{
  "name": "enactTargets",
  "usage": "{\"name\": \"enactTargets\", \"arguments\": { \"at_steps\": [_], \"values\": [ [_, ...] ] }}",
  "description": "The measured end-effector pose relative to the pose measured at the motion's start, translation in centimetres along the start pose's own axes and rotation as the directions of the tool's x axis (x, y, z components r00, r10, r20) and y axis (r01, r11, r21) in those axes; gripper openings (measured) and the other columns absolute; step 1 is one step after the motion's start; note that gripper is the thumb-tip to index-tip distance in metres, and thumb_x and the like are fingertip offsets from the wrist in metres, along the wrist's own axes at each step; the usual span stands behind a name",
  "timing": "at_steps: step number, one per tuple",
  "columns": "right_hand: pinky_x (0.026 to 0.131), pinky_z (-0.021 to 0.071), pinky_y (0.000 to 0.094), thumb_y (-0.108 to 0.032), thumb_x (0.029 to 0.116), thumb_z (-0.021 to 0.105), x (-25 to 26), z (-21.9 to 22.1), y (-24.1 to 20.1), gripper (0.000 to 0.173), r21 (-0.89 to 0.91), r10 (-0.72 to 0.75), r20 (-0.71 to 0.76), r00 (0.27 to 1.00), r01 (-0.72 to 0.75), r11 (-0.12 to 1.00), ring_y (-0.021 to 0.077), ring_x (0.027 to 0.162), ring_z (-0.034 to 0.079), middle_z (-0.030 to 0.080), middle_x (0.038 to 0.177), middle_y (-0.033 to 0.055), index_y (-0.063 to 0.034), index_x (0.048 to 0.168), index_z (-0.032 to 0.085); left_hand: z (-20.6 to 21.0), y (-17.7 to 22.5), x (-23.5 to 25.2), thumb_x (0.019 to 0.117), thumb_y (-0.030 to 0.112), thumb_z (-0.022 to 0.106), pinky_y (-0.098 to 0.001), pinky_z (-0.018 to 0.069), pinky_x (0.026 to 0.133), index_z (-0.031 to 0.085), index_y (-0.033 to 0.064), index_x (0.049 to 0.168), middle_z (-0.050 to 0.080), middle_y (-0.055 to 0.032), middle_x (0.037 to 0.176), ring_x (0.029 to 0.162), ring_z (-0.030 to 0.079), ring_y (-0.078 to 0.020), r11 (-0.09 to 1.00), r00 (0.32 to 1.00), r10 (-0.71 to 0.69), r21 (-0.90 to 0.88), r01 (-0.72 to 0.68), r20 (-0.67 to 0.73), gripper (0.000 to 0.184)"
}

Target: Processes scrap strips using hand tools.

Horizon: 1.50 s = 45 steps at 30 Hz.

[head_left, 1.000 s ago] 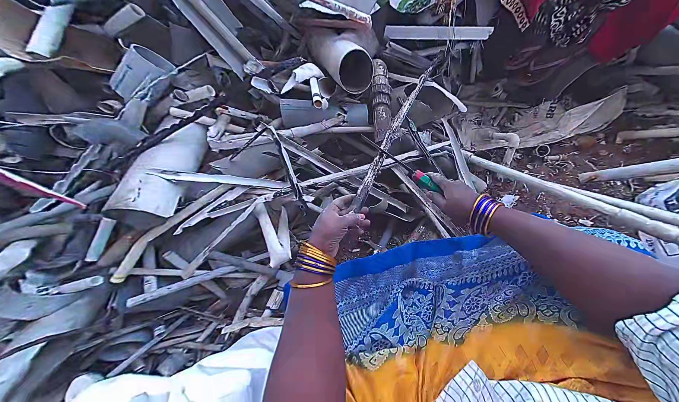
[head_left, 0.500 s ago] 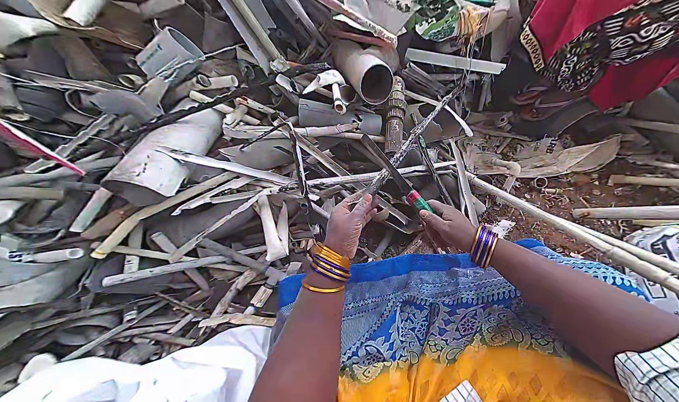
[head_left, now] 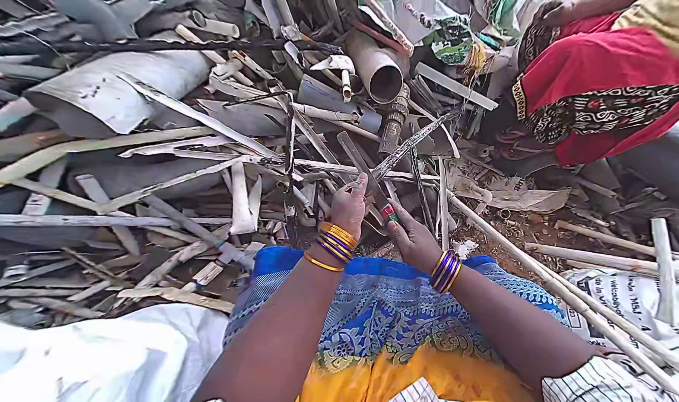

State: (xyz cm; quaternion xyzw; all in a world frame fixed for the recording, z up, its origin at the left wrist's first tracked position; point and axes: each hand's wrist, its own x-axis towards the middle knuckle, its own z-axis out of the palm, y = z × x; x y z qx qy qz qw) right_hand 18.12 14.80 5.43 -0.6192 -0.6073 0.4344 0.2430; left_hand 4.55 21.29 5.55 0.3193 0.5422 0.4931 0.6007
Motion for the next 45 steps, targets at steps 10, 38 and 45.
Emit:
{"name": "enactTargets", "arguments": {
  "at_steps": [10,38,45],
  "values": [
    [0.095,0.0511,0.0414,-0.021,0.1109,0.037,0.2,-0.3,-0.2,0.055,0.004,0.016,-0.029,0.999,-0.015,1.000,0.0255,0.106,0.067,0.061,0.137,0.0223,-0.0060,0.162,0.025,-0.2,1.1,-0.7,0.1078,0.015,0.053,-0.0293,0.0515,0.097,0.059,-0.0096,0.130,0.064,-0.0240,0.124,0.107,0.066,-0.0180,0.971,0.998,0.047,0.233,-0.057,0.046,0.034],
    [0.108,0.0448,0.0499,-0.023,0.1115,0.038,0.1,0.0,0.9,0.056,0.030,0.031,-0.029,0.999,-0.030,0.999,0.0351,0.125,0.062,0.058,0.141,0.0256,-0.0076,0.163,0.024,0.2,0.2,-0.8,0.1066,0.017,0.057,-0.0430,0.0471,0.102,0.063,-0.0062,0.130,0.068,-0.0237,0.120,0.113,0.065,-0.0282,0.879,0.990,0.118,0.456,-0.138,0.071,0.033],
    [0.105,0.0453,0.0524,-0.023,0.1120,0.038,-0.3,0.9,0.3,0.056,0.088,0.059,-0.002,0.998,-0.059,0.994,0.0387,0.119,0.063,0.058,0.138,0.0290,-0.0060,0.163,0.022,0.4,-0.8,-0.4,0.1081,0.021,0.054,-0.0452,0.0496,0.098,0.062,-0.0099,0.127,0.067,-0.0272,0.116,0.107,0.066,-0.0307,0.935,0.994,0.106,0.341,-0.095,-0.014,0.037]
  ]
}}
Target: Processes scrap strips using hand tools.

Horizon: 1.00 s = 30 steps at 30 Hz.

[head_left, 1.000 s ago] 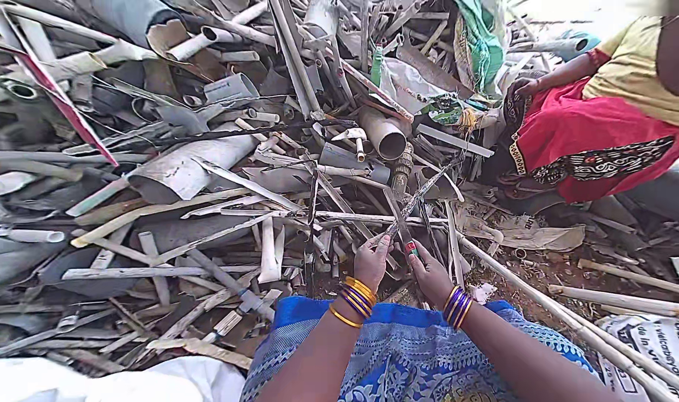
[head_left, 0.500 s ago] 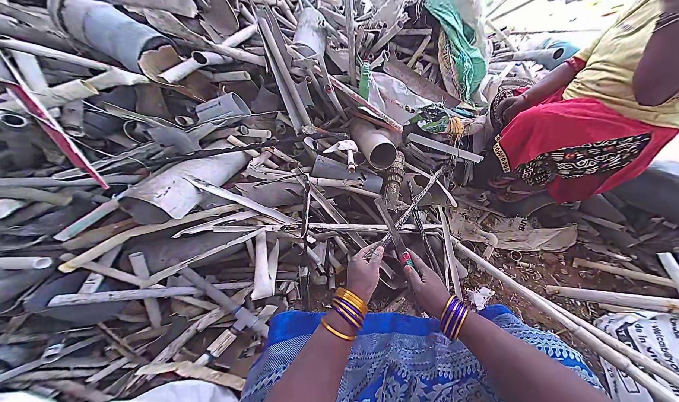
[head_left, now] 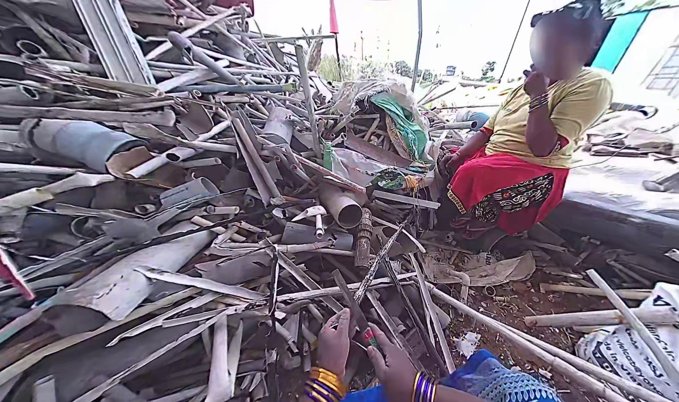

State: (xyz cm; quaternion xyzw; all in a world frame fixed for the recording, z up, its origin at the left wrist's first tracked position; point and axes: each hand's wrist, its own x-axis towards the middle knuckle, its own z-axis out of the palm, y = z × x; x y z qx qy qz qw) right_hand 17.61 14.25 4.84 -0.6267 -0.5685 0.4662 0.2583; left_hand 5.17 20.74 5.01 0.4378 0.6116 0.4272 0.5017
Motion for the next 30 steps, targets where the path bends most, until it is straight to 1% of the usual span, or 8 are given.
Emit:
{"name": "enactTargets", "arguments": {
  "at_steps": [6,9,11,15,18,20,25,30],
  "values": [
    [0.115,0.0386,0.0514,-0.026,0.1130,0.035,2.0,-2.5,1.2,0.055,0.035,0.092,-0.088,0.992,-0.089,0.995,0.0358,0.135,0.054,0.052,0.148,0.0250,-0.0102,0.164,0.021,1.3,-0.1,-0.7,0.1101,0.020,0.049,-0.0269,0.0600,0.082,0.052,-0.0131,0.128,0.069,-0.0196,0.110,0.089,0.073,-0.0143,0.953,0.996,-0.070,-0.293,0.081,0.046,0.038],
    [0.108,0.0438,0.0536,-0.026,0.1128,0.036,-0.1,-0.6,-0.4,0.057,0.036,0.044,0.010,0.999,-0.045,0.998,0.0399,0.123,0.061,0.058,0.138,0.0293,-0.0095,0.165,0.018,0.9,-0.1,-0.1,0.1108,0.025,0.047,-0.0348,0.0557,0.093,0.050,-0.0127,0.134,0.062,-0.0255,0.126,0.107,0.068,-0.0232,0.935,0.997,-0.077,-0.349,0.064,-0.026,0.045],
    [0.108,0.0437,0.0534,-0.025,0.1125,0.037,-0.5,-0.6,-0.3,0.057,0.017,0.007,0.040,0.999,-0.008,1.000,0.0398,0.124,0.061,0.058,0.139,0.0293,-0.0094,0.164,0.019,0.6,0.2,0.2,0.1111,0.027,0.045,-0.0349,0.0569,0.090,0.049,-0.0116,0.135,0.061,-0.0248,0.126,0.106,0.068,-0.0231,0.926,0.994,-0.090,-0.371,0.063,-0.055,0.046],
    [0.115,0.0381,0.0505,-0.026,0.1126,0.037,2.2,-3.3,0.9,0.056,0.062,0.047,-0.068,0.997,-0.043,0.997,0.0357,0.136,0.053,0.049,0.151,0.0251,-0.0086,0.164,0.022,1.5,1.3,-0.8,0.1110,0.022,0.046,-0.0266,0.0607,0.077,0.051,-0.0119,0.129,0.070,-0.0195,0.107,0.086,0.074,-0.0162,0.895,0.995,-0.103,-0.436,0.095,0.007,0.039],
    [0.108,0.0434,0.0517,-0.027,0.1128,0.036,-0.1,-1.5,-0.7,0.057,0.028,0.012,0.044,0.999,-0.013,1.000,0.0375,0.126,0.059,0.055,0.143,0.0273,-0.0099,0.164,0.020,1.3,0.8,-0.3,0.1111,0.026,0.045,-0.0312,0.0571,0.086,0.051,-0.0125,0.132,0.067,-0.0225,0.115,0.097,0.070,-0.0204,0.909,0.994,-0.109,-0.408,0.088,-0.028,0.044],
    [0.102,0.0466,0.0531,-0.026,0.1126,0.037,-0.9,-1.0,-0.9,0.056,0.018,-0.031,0.087,0.996,0.029,0.999,0.0388,0.116,0.063,0.059,0.136,0.0290,-0.0103,0.164,0.022,1.2,0.7,0.3,0.1112,0.029,0.045,-0.0297,0.0575,0.082,0.054,-0.0102,0.129,0.069,-0.0193,0.109,0.093,0.070,-0.0175,0.918,0.992,-0.114,-0.388,0.085,-0.052,0.044],
    [0.110,0.0412,0.0497,-0.025,0.1133,0.034,2.2,-3.6,0.2,0.055,0.100,0.106,-0.065,0.992,-0.099,0.990,0.0346,0.131,0.056,0.050,0.149,0.0242,-0.0101,0.164,0.020,1.8,1.1,-0.9,0.1110,0.022,0.046,-0.0274,0.0594,0.083,0.051,-0.0125,0.130,0.070,-0.0199,0.111,0.091,0.073,-0.0169,0.898,0.991,-0.121,-0.421,0.131,0.050,0.040],
    [0.110,0.0427,0.0490,-0.024,0.1124,0.037,-0.4,-1.0,-0.8,0.056,-0.003,-0.007,0.026,1.000,0.007,1.000,0.0357,0.127,0.059,0.055,0.143,0.0264,-0.0080,0.164,0.021,0.9,1.2,0.1,0.1121,0.033,0.040,-0.0340,0.0550,0.088,0.045,-0.0083,0.139,0.060,-0.0239,0.127,0.104,0.066,-0.0235,0.878,0.982,-0.187,-0.448,0.166,-0.003,0.050]
  ]
}}
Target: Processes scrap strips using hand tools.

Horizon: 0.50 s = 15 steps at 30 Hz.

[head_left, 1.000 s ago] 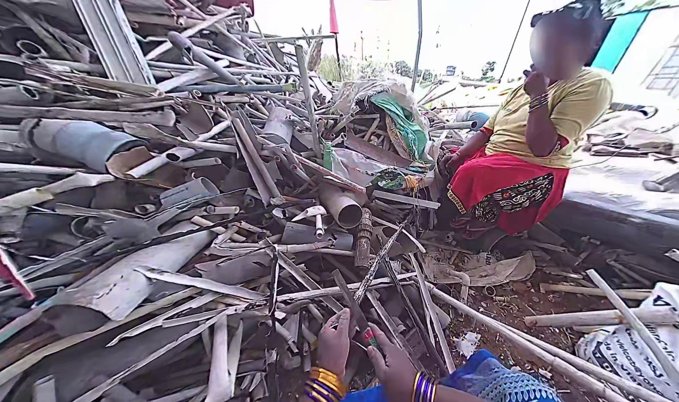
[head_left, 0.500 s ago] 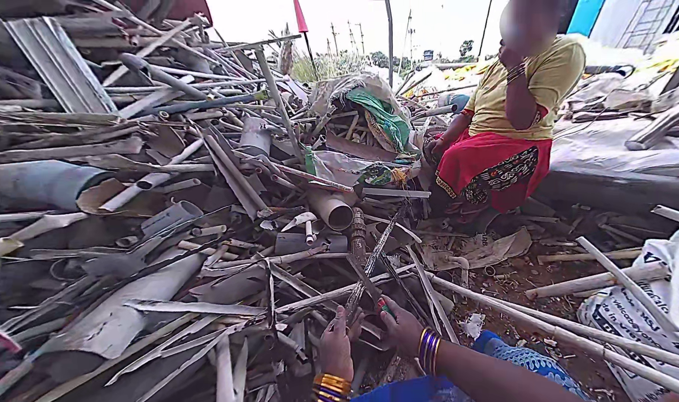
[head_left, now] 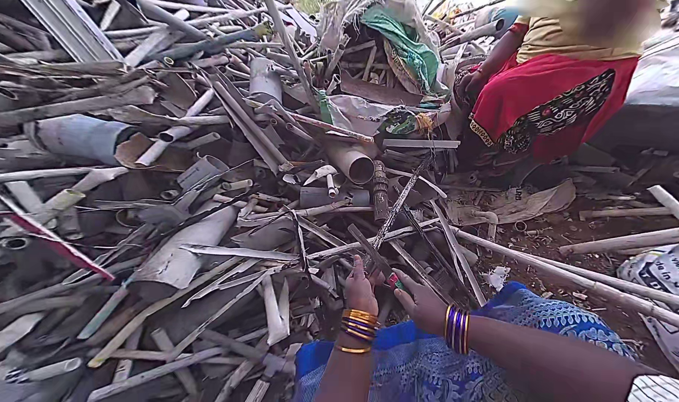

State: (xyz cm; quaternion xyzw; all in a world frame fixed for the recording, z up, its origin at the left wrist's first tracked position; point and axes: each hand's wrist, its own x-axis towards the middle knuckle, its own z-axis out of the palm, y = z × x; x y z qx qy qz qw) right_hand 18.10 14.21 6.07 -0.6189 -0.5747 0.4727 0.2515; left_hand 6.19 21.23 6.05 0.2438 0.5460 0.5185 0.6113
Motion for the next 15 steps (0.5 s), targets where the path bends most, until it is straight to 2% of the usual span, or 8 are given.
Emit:
{"name": "enactTargets", "arguments": {
  "at_steps": [2,4,6,7,11,12,14,15],
  "values": [
    [0.110,0.0422,0.0483,-0.024,0.1126,0.037,1.1,-1.4,0.4,0.056,-0.033,-0.005,-0.028,1.000,0.004,0.999,0.0352,0.129,0.058,0.054,0.145,0.0262,-0.0083,0.164,0.020,-0.1,0.6,0.0,0.1121,0.031,0.041,-0.0322,0.0571,0.085,0.047,-0.0062,0.138,0.064,-0.0209,0.122,0.101,0.069,-0.0221,0.998,0.999,-0.025,-0.061,0.026,0.021,0.045],
    [0.107,0.0436,0.0490,-0.025,0.1131,0.035,2.4,-2.1,1.2,0.056,0.009,0.075,-0.086,0.993,-0.075,0.997,0.0348,0.126,0.059,0.052,0.147,0.0256,-0.0088,0.164,0.019,-0.2,0.3,-0.5,0.1125,0.028,0.040,-0.0302,0.0585,0.083,0.049,-0.0063,0.134,0.070,-0.0190,0.115,0.098,0.072,-0.0207,0.993,0.998,-0.050,-0.101,0.054,0.039,0.041],
    [0.108,0.0435,0.0486,-0.025,0.1132,0.034,2.2,-1.7,0.8,0.056,0.019,0.091,-0.079,0.993,-0.090,0.996,0.0344,0.127,0.058,0.050,0.149,0.0250,-0.0093,0.164,0.017,0.1,0.3,-0.5,0.1126,0.029,0.040,-0.0304,0.0564,0.085,0.049,-0.0054,0.135,0.069,-0.0184,0.117,0.102,0.071,-0.0199,0.992,0.998,-0.062,-0.107,0.066,0.033,0.042],
    [0.107,0.0441,0.0491,-0.024,0.1130,0.035,1.5,-1.1,0.3,0.057,0.010,0.079,-0.062,0.995,-0.078,0.997,0.0355,0.125,0.060,0.054,0.145,0.0263,-0.0093,0.165,0.017,0.2,0.3,-0.4,0.1126,0.030,0.039,-0.0307,0.0558,0.085,0.049,-0.0050,0.136,0.068,-0.0182,0.119,0.103,0.070,-0.0197,0.993,0.998,-0.063,-0.101,0.065,0.019,0.043],
    [0.096,0.0495,0.0482,-0.025,0.1128,0.036,1.1,-0.9,0.1,0.056,0.006,0.054,-0.004,0.999,-0.054,0.999,0.0336,0.108,0.065,0.059,0.134,0.0259,-0.0109,0.164,0.019,-0.3,0.4,-0.2,0.1125,0.030,0.040,-0.0319,0.0535,0.092,0.048,-0.0050,0.139,0.064,-0.0200,0.127,0.110,0.067,-0.0213,0.996,0.999,-0.048,-0.080,0.047,-0.005,0.045],
    [0.096,0.0496,0.0484,-0.025,0.1128,0.036,1.7,-1.6,0.3,0.055,0.016,0.050,-0.020,0.999,-0.049,0.999,0.0333,0.108,0.065,0.059,0.135,0.0254,-0.0107,0.164,0.020,-0.1,0.3,-0.2,0.1125,0.030,0.040,-0.0319,0.0537,0.094,0.049,-0.0052,0.140,0.064,-0.0203,0.129,0.110,0.067,-0.0217,0.998,0.999,-0.034,-0.055,0.034,0.006,0.045],
    [0.107,0.0444,0.0488,-0.025,0.1126,0.036,2.9,-2.8,0.7,0.055,0.049,0.039,-0.057,0.998,-0.036,0.998,0.0337,0.124,0.060,0.054,0.145,0.0244,-0.0097,0.164,0.022,0.3,0.2,-0.3,0.1124,0.031,0.040,-0.0323,0.0531,0.094,0.050,-0.0056,0.139,0.064,-0.0206,0.128,0.110,0.066,-0.0219,1.000,0.999,-0.017,0.014,0.017,0.029,0.046],
    [0.109,0.0428,0.0487,-0.025,0.1127,0.036,3.1,-3.0,0.9,0.055,0.060,0.037,-0.069,0.997,-0.033,0.998,0.0337,0.127,0.058,0.051,0.148,0.0241,-0.0091,0.163,0.023,0.4,0.0,-0.4,0.1121,0.032,0.040,-0.0312,0.0527,0.089,0.053,-0.0046,0.137,0.066,-0.0184,0.122,0.104,0.066,-0.0195,0.998,1.000,-0.022,0.057,0.021,0.017,0.046]
  ]
}}
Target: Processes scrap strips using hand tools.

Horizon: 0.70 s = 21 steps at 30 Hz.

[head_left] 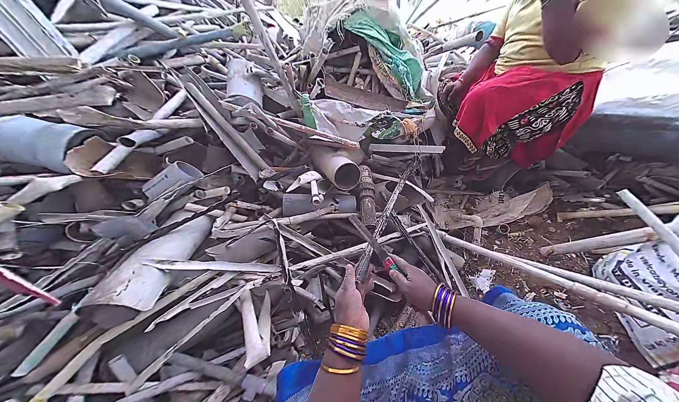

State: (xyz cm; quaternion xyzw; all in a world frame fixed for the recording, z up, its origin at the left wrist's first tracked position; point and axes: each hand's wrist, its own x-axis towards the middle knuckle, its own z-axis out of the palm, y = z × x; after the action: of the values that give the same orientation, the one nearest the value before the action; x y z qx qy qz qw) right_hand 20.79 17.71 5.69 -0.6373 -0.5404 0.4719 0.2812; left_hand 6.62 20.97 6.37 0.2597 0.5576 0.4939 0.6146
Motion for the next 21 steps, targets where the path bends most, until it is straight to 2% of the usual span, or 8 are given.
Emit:
{"name": "enactTargets", "arguments": {
  "at_steps": [3,7,9,11,14,16,18,21],
  "values": [
    [0.105,0.0443,0.0491,-0.024,0.1125,0.036,-1.5,1.3,0.0,0.056,0.045,0.017,0.009,1.000,-0.017,0.999,0.0349,0.122,0.059,0.054,0.143,0.0263,-0.0071,0.163,0.021,0.6,-0.9,0.1,0.1119,0.037,0.040,-0.0289,0.0499,0.076,0.054,-0.0016,0.129,0.060,-0.0102,0.102,0.084,0.059,-0.0138,0.998,0.998,-0.027,0.055,0.030,-0.058,0.045],
    [0.109,0.0440,0.0481,-0.023,0.1128,0.036,-2.7,1.7,-0.9,0.056,-0.003,-0.007,0.069,0.998,0.007,1.000,0.0340,0.127,0.060,0.053,0.146,0.0253,-0.0088,0.164,0.019,0.8,-0.6,0.1,0.1122,0.043,0.034,-0.0350,0.0470,0.084,0.051,-0.0007,0.134,0.059,-0.0140,0.116,0.097,0.057,-0.0184,0.997,0.991,-0.070,0.013,0.072,-0.112,0.051],
    [0.091,0.0505,0.0446,-0.024,0.1128,0.035,-1.1,1.4,-0.3,0.055,0.029,0.013,0.000,1.000,-0.013,0.999,0.0294,0.103,0.064,0.059,0.133,0.0241,-0.0089,0.164,0.021,0.8,-0.6,-0.3,0.1124,0.041,0.035,-0.0352,0.0465,0.087,0.052,-0.0025,0.135,0.059,-0.0168,0.122,0.101,0.057,-0.0196,0.997,0.992,-0.060,0.044,0.066,-0.112,0.052],
    [0.084,0.0511,0.0431,-0.025,0.1131,0.034,-1.4,1.4,-0.9,0.055,0.038,0.052,0.013,0.999,-0.052,0.998,0.0276,0.091,0.063,0.060,0.126,0.0232,-0.0106,0.164,0.019,1.0,-0.9,-0.3,0.1126,0.040,0.034,-0.0363,0.0474,0.089,0.054,-0.0024,0.132,0.061,-0.0167,0.122,0.103,0.058,-0.0199,0.997,0.992,-0.041,0.061,0.048,-0.123,0.051],
    [0.067,0.0519,0.0386,-0.026,0.1129,0.035,-3.7,2.6,-1.6,0.055,0.016,0.031,0.090,0.995,-0.033,0.999,0.0223,0.070,0.059,0.061,0.112,0.0194,-0.0124,0.164,0.020,0.7,-0.6,0.3,0.1128,0.040,0.034,-0.0506,0.0411,0.104,0.050,-0.0029,0.141,0.053,-0.0222,0.141,0.127,0.052,-0.0298,0.997,0.991,-0.057,0.040,0.063,-0.125,0.054],
    [0.077,0.0533,0.0382,-0.024,0.1127,0.036,-3.1,2.0,-1.0,0.054,0.013,0.023,0.062,0.998,-0.024,1.000,0.0226,0.082,0.064,0.062,0.124,0.0212,-0.0108,0.164,0.022,0.6,-0.8,0.1,0.1128,0.039,0.035,-0.0500,0.0398,0.104,0.050,-0.0035,0.140,0.053,-0.0226,0.140,0.126,0.050,-0.0299,0.996,0.991,-0.062,0.059,0.069,-0.115,0.053],
    [0.075,0.0522,0.0381,-0.024,0.1131,0.035,-1.7,1.5,-0.7,0.054,0.053,0.059,-0.015,0.998,-0.058,0.997,0.0228,0.081,0.062,0.059,0.129,0.0219,-0.0102,0.163,0.021,0.9,-1.1,-0.3,0.1128,0.038,0.035,-0.0471,0.0419,0.099,0.056,-0.0035,0.134,0.058,-0.0203,0.133,0.120,0.054,-0.0268,0.994,0.995,-0.037,0.101,0.046,-0.097,0.051],
    [0.070,0.0517,0.0400,-0.025,0.1128,0.035,-3.0,2.5,-1.6,0.055,0.039,0.068,0.040,0.997,-0.070,0.997,0.0236,0.074,0.059,0.061,0.115,0.0207,-0.0111,0.164,0.019,1.0,-1.0,0.0,0.1125,0.039,0.036,-0.0490,0.0415,0.099,0.053,-0.0049,0.136,0.055,-0.0229,0.134,0.119,0.052,-0.0294,0.995,0.988,-0.063,0.068,0.073,-0.140,0.053]
  ]
}}
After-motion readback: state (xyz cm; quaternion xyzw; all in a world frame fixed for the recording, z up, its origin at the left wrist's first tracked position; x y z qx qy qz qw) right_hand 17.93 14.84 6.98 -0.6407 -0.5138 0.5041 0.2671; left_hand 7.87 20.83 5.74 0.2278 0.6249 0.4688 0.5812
